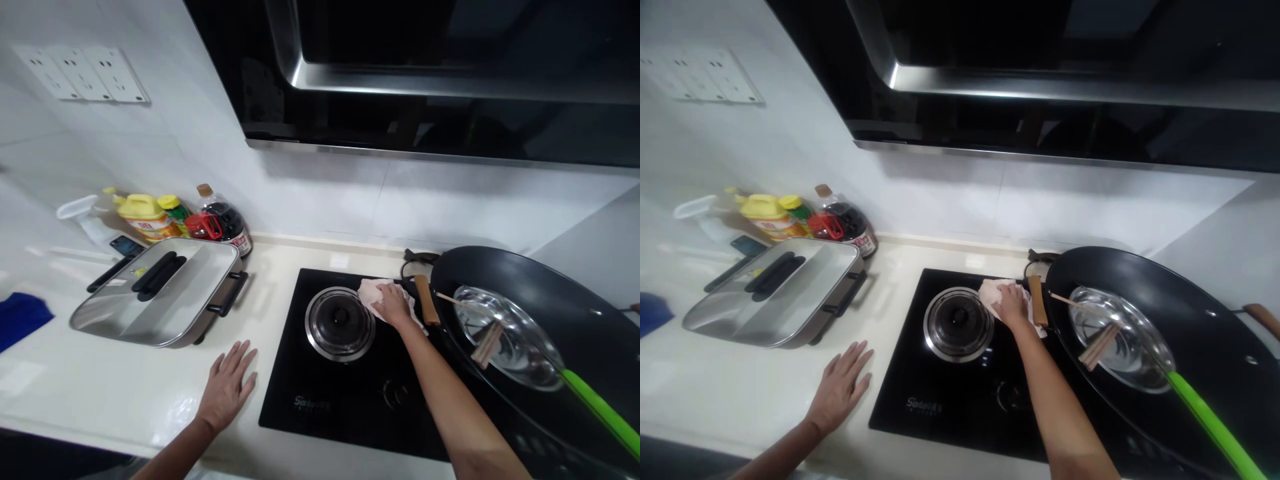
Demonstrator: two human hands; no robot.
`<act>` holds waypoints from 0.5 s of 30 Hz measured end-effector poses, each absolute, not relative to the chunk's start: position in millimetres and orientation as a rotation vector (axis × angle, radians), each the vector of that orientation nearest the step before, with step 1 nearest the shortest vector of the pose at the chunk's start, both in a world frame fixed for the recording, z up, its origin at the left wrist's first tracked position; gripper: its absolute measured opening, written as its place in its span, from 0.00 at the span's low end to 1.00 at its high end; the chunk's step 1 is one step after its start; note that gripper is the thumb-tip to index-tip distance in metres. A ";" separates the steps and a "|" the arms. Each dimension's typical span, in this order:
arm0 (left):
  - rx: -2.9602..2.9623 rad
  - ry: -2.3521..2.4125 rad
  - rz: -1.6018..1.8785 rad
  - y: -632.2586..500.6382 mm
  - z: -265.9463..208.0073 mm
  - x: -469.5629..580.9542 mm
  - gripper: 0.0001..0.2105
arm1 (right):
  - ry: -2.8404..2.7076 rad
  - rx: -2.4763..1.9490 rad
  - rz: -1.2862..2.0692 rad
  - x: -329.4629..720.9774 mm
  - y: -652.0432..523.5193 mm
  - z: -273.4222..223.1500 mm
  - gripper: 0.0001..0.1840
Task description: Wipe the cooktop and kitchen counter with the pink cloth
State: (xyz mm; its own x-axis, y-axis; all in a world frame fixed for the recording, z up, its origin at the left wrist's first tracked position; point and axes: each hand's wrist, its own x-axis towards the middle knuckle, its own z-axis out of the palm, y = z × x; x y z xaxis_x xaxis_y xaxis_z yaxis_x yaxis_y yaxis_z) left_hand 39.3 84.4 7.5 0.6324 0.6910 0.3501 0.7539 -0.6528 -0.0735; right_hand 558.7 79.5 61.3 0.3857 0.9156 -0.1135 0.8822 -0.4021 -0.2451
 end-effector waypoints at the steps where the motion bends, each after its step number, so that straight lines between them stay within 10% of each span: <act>1: -2.649 -1.195 -0.432 84.4 7.4 39.8 0.23 | -1.628 -2.499 0.357 562.0 64.9 61.2 0.28; 15: -2.688 -1.270 -0.436 87.9 -1.7 41.3 0.24 | -2.182 -2.080 0.933 441.8 -50.6 99.8 0.35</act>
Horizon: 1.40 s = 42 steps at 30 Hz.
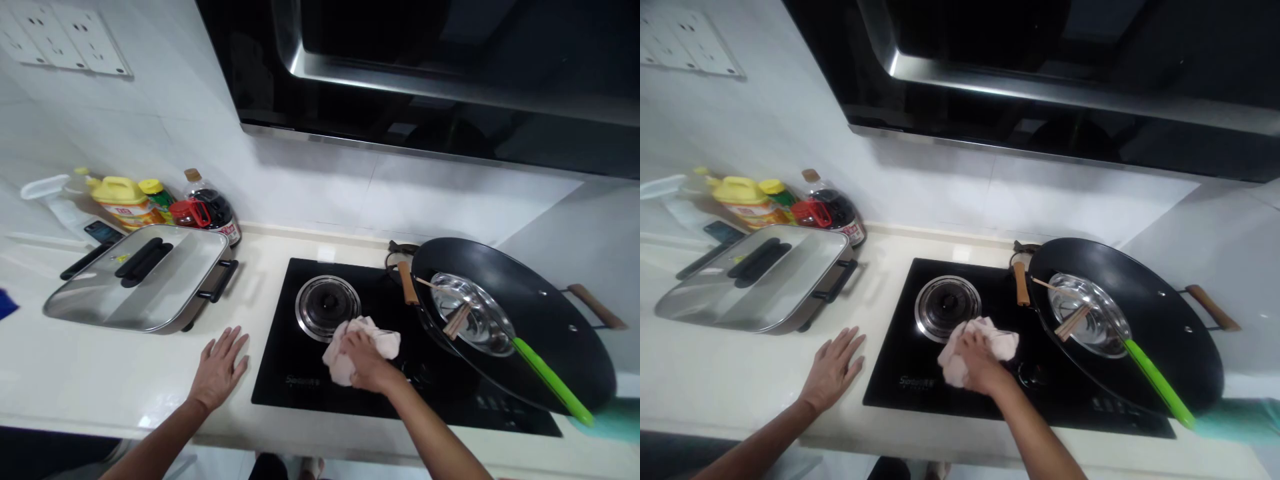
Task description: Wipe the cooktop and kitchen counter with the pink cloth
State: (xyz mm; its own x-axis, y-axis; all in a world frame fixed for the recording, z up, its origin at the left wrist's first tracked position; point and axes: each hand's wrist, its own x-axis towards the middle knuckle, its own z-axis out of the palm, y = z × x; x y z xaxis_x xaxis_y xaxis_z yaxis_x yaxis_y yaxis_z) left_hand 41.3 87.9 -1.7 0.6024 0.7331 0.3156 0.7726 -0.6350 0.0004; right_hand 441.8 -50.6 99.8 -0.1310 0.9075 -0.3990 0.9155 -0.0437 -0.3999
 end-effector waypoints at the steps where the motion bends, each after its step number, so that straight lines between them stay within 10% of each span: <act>1: -2.683 -1.265 -0.433 88.1 -1.8 41.3 0.24 | 2.244 1.974 -0.947 426.1 -54.2 99.4 0.35; 42: -2.880 -1.171 -0.648 27.5 17.7 92.2 0.24 | 1.846 2.536 -0.468 577.9 -97.9 81.1 0.25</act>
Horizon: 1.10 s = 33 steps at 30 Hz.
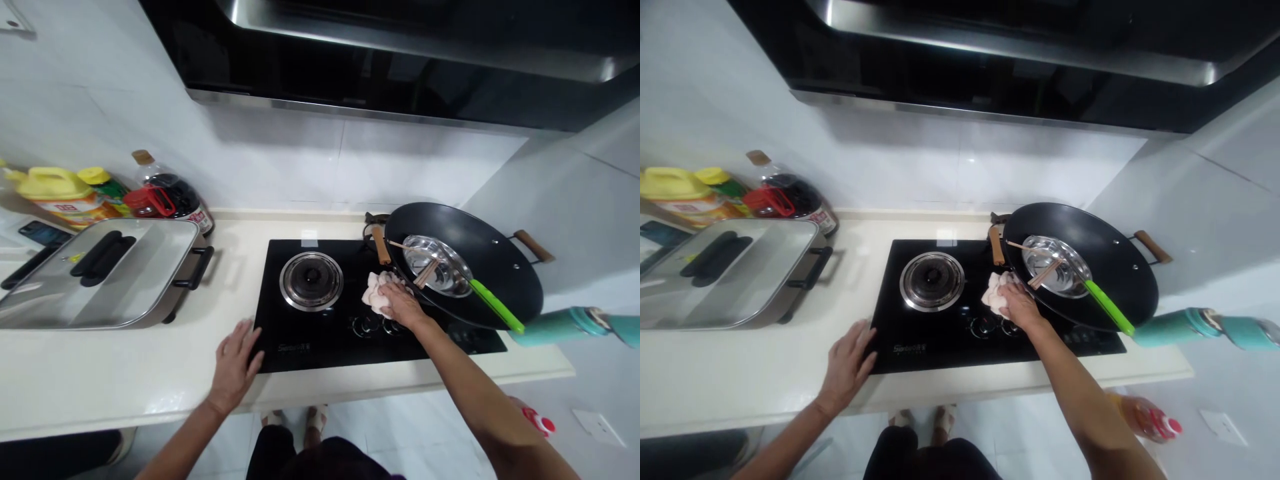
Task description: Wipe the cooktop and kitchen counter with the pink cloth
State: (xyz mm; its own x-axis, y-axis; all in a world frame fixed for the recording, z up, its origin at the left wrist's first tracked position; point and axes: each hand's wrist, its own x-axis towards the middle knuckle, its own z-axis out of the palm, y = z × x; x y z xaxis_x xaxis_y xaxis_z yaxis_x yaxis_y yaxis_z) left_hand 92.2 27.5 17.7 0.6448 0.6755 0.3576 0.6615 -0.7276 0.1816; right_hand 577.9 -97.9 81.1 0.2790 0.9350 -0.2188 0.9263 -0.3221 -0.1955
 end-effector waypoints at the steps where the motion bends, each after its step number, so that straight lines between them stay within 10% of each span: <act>1: 2.862 1.048 0.636 16.5 16.3 100.0 0.23 | -1.768 -2.536 0.432 578.2 -102.7 82.2 0.25; 19: 3.001 0.931 0.622 -2.9 10.2 120.8 0.20 | -0.805 -3.013 0.385 616.0 -241.3 58.6 0.36; 33: 2.989 0.945 0.610 -1.0 5.0 119.0 0.21 | -1.295 -2.724 0.429 459.0 -217.5 47.0 0.28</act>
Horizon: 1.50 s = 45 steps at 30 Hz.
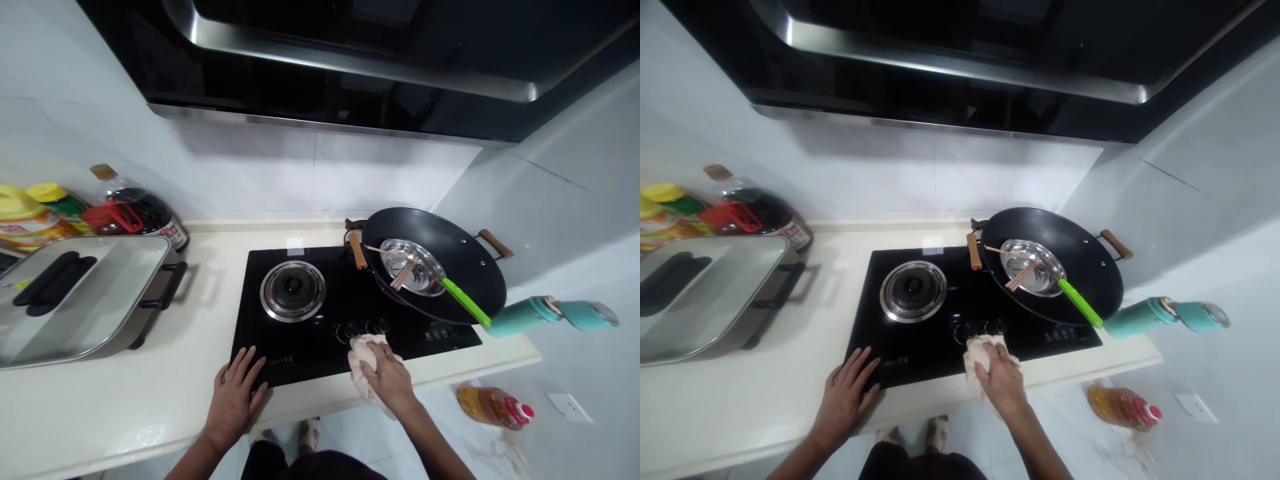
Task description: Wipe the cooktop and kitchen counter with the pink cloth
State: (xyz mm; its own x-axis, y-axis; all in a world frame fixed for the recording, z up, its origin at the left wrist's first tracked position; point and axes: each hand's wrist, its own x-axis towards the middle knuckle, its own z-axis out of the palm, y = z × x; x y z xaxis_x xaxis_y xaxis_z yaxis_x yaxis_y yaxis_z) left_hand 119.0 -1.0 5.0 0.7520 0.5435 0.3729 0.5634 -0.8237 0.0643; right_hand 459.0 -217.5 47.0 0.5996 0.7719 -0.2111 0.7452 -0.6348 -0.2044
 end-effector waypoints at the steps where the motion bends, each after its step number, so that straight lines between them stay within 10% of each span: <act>1: -2.889 -0.906 -0.593 -1.0 4.9 118.6 0.21 | -1.229 -2.764 0.450 465.3 -220.2 47.9 0.27; 21: -2.863 -0.863 -0.666 -2.9 12.2 121.9 0.20 | -1.338 -2.653 0.659 592.8 -119.5 81.3 0.30; 33: -2.861 -0.870 -0.639 -5.1 16.5 123.1 0.19 | -1.815 -2.596 0.836 546.3 -151.8 103.0 0.08; 45: -2.819 -0.835 -0.578 -7.0 19.2 122.4 0.20 | -1.656 -2.452 0.629 566.7 -134.6 100.6 0.17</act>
State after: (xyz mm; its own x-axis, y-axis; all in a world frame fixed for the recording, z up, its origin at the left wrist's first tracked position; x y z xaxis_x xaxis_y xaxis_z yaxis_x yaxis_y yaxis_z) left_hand 122.4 -7.0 19.2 0.7716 0.4934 0.4015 0.5494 -0.8350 -0.0297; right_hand 566.7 -134.6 100.6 0.3164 0.9087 -0.2721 0.8604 -0.3958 -0.3212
